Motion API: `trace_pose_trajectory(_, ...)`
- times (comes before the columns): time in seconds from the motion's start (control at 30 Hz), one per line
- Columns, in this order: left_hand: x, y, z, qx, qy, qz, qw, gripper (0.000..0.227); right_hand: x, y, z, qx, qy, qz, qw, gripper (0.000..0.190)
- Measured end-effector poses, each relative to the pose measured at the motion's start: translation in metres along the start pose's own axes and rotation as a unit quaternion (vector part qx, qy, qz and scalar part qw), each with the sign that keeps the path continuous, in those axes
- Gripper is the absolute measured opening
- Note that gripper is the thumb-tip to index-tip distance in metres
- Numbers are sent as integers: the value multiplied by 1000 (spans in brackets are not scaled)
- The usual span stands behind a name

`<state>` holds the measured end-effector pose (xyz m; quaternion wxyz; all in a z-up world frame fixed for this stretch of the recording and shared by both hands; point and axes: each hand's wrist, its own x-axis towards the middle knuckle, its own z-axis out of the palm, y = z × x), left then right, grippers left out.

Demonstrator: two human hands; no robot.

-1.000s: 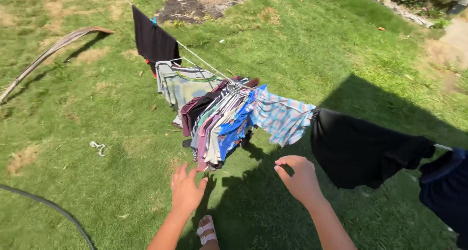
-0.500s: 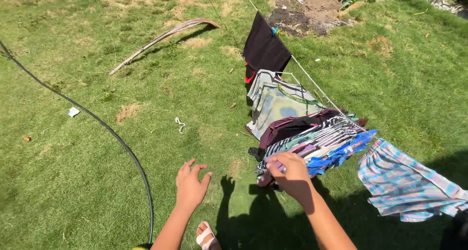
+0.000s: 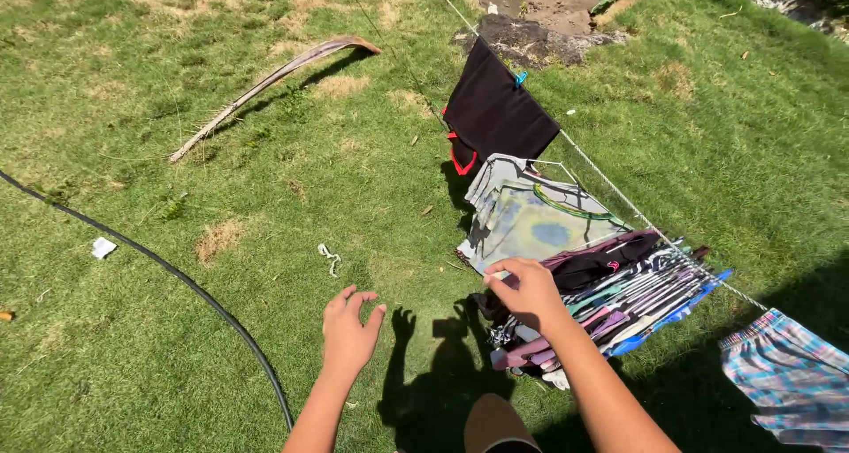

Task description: Hanging various pieces of laundry on a clothesline using hangers in an outdoor setting.

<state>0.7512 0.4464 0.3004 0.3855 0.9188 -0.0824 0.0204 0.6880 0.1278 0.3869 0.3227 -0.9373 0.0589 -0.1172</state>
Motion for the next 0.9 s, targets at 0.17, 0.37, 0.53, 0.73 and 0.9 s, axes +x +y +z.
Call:
trace_pose_trajectory(0.17, 45, 5, 7, -17, -24, 1, 1000, 34, 45, 6, 8, 79, -14, 104, 991, 27)
trace_pose_trajectory(0.37, 137, 22, 18, -17, -57, 35, 998, 34, 135, 73, 34, 99, 67, 90, 989, 45)
trace_pose_trajectory(0.53, 264, 38, 35, -24, -54, 85, 995, 33, 249, 125, 44, 172, 82, 166, 967, 49)
trace_pose_trajectory(0.73, 397, 35, 49, -25, -37, 67, 997, 33, 392, 145, 64, 206, 74, 158, 963, 44)
trace_pose_trajectory(0.9, 454, -1, 36, -17, 18, -8, 1000, 39, 489, 131, 119, 209, -19, 111, 972, 49)
